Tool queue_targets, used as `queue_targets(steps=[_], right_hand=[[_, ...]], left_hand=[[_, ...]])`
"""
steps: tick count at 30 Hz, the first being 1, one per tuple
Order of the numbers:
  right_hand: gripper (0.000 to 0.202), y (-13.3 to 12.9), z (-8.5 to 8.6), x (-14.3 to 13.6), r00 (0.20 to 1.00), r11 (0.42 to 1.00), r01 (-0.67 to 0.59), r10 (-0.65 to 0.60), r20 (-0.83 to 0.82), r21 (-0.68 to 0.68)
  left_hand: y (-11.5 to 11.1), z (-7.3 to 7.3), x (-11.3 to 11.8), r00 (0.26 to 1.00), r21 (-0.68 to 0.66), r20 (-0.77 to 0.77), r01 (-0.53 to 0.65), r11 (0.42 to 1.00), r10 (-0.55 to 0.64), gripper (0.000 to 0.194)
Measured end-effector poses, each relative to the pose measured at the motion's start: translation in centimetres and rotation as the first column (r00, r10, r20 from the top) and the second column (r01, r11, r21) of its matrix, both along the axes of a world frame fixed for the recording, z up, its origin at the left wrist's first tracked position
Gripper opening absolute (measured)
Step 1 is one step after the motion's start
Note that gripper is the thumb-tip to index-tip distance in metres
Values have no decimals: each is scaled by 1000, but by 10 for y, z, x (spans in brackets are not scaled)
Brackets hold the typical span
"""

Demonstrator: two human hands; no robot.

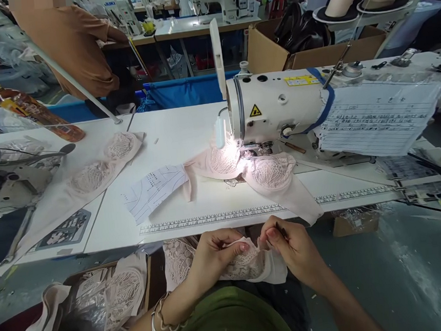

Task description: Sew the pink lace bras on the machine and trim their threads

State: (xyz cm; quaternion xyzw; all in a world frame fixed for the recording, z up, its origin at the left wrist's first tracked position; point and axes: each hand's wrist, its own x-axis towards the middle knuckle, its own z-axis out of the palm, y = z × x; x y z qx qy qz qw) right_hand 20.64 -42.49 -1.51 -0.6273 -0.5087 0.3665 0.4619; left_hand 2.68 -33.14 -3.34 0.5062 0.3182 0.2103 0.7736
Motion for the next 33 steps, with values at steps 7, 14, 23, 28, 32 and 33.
queue_targets(steps=[7,14,23,28,32,33], right_hand=[[43,0,5,2,985,977,-170,172,-2,-131],[36,7,8,0,960,934,-260,223,-169,-245],[43,11,4,-5,937,925,-290,222,-268,-247],[41,10,2,-3,921,925,-300,217,-324,-233],[39,9,-1,-3,920,925,-292,202,-336,-242],[39,9,-2,-4,921,929,-282,193,-338,-239]], left_hand=[[0,2,1,999,39,-2,34,999,-34,30],[3,-1,3,996,-13,-44,71,997,-72,41],[2,-2,1,994,33,-77,82,996,-80,29],[2,-1,2,993,25,-81,83,996,-81,26],[1,-1,3,993,31,-83,90,995,-87,23],[1,-2,3,993,36,-78,92,995,-90,23]])
